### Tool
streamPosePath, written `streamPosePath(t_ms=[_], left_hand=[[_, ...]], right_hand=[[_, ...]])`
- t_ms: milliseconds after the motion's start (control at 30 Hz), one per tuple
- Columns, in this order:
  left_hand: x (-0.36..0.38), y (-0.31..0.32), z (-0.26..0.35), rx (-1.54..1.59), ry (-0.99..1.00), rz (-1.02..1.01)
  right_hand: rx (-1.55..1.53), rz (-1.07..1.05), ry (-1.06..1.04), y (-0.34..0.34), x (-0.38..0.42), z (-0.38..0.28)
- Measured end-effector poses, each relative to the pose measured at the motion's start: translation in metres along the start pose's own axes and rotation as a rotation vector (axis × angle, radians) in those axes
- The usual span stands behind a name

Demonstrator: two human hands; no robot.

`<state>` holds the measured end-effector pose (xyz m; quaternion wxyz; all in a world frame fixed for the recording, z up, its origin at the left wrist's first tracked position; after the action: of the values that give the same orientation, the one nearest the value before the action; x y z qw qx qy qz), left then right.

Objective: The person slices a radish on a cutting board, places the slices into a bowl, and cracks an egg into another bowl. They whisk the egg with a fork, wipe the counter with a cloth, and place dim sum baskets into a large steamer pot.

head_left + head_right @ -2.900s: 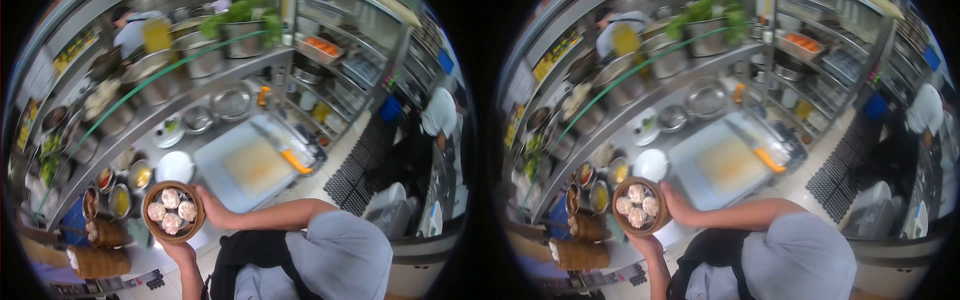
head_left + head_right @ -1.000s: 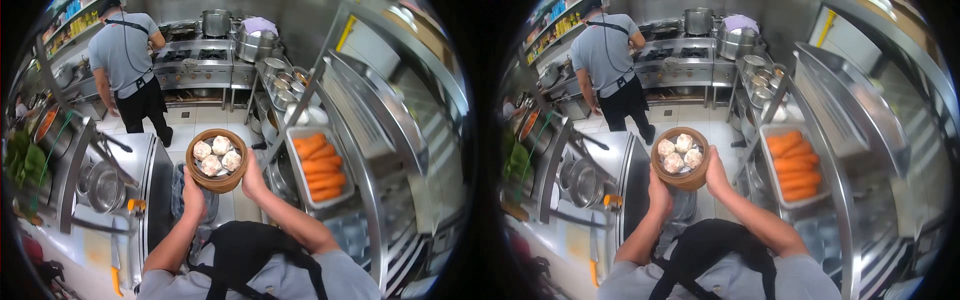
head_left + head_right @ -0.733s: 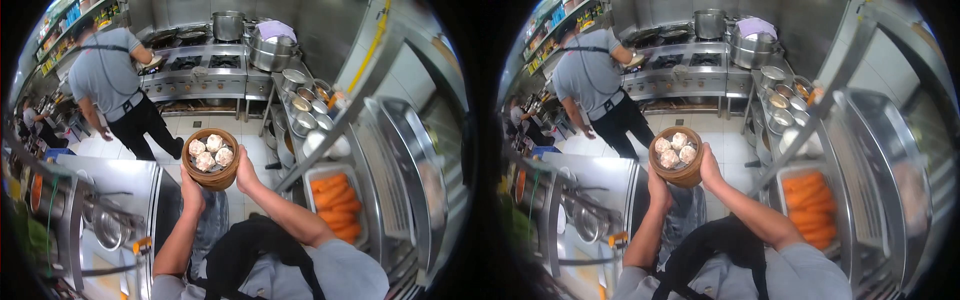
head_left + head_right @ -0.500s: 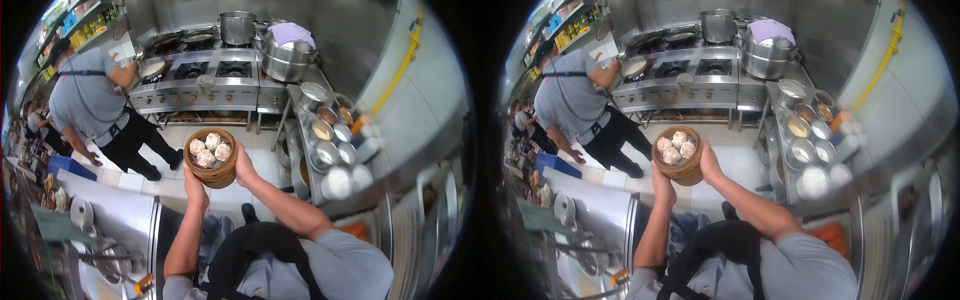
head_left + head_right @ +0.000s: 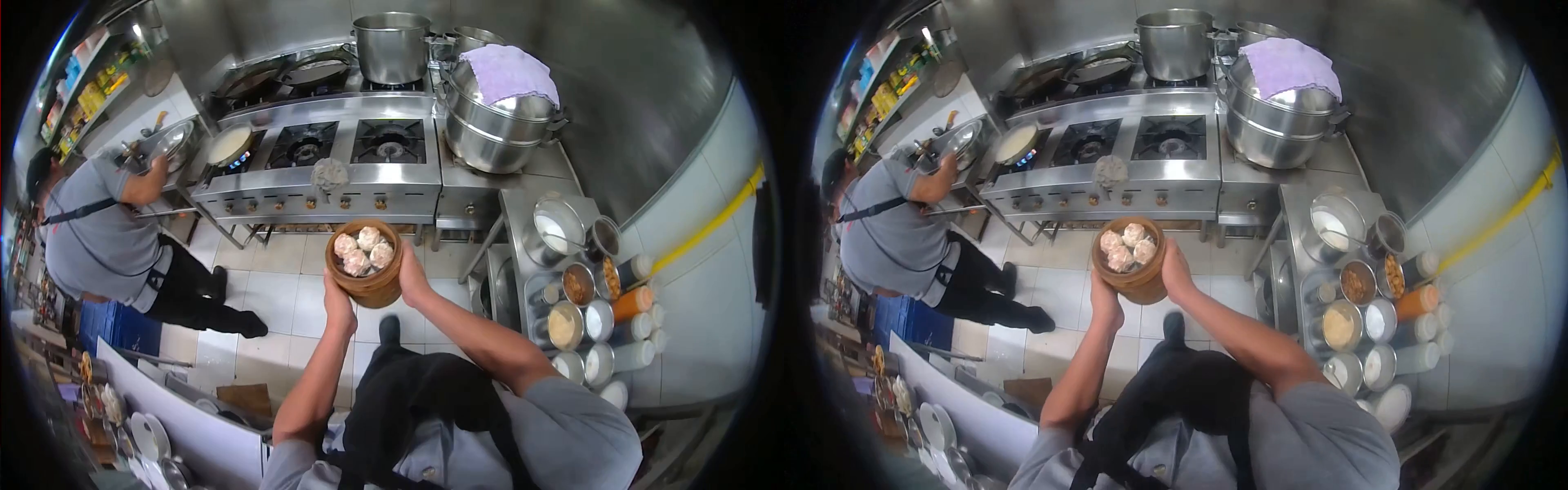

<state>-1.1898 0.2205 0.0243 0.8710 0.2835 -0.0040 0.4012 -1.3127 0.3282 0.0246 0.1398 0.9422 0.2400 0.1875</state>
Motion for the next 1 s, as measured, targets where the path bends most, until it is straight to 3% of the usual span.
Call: streamPosePath(t_ms=[133, 267, 367, 400, 500, 600, 700, 767, 800, 833, 867, 933, 1000], left_hand=[[-0.107, 0.046, -0.02, -0.083, -0.08, -0.115], [-0.224, 0.093, -0.052, -0.17, -0.159, -0.2], [-0.315, 0.106, -0.084, -0.238, -0.139, -0.234], [-0.339, 0.122, -0.103, -0.253, -0.18, -0.213], [-0.394, 0.138, -0.109, -0.285, -0.188, -0.243], [-0.416, 0.154, -0.1, -0.329, -0.314, -0.268], [-0.433, 0.163, -0.114, -0.381, -0.258, -0.249], [-0.455, 0.149, -0.136, -0.336, -0.091, -0.363], [-0.46, 0.136, -0.14, -0.435, -0.051, -0.291], [-0.442, 0.142, -0.104, -0.583, -0.156, -0.242], [-0.445, 0.134, -0.109, -0.594, -0.084, -0.222], [-0.417, 0.158, -0.064, -0.742, -0.06, -0.325], [-0.41, 0.177, -0.037, -0.927, -0.105, -0.304]], right_hand=[[-0.132, 0.11, -0.006, -0.036, -0.115, 0.006], [0.067, 0.222, -0.073, -0.088, -0.242, 0.008], [-0.052, 0.228, 0.005, -0.093, -0.299, -0.01], [-0.016, 0.226, -0.08, -0.105, -0.322, -0.022], [-0.02, 0.307, -0.045, -0.1, -0.356, -0.037], [-0.061, 0.366, -0.06, -0.111, -0.386, -0.027], [-0.061, 0.388, -0.05, -0.127, -0.402, -0.029], [-0.063, 0.323, -0.053, -0.141, -0.4, -0.042], [0.225, 0.322, -0.11, -0.146, -0.394, -0.057], [0.518, 0.311, -0.173, -0.147, -0.39, -0.078], [0.547, 0.31, -0.185, -0.14, -0.379, -0.123], [0.799, 0.271, -0.616, -0.106, -0.332, -0.261], [0.899, 0.472, -0.991, -0.134, -0.332, -0.367]])
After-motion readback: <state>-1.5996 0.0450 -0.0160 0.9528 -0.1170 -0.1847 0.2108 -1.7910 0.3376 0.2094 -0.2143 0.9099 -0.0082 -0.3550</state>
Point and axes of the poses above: each hand's wrist, its own x-axis away from the middle knuckle, its own y-axis out of the palm, z = x × y, the point moved 4 cm from there along -x, towards the middle knuckle, and after that the axes turned 2 degrees about y, right-handed, at the moved point
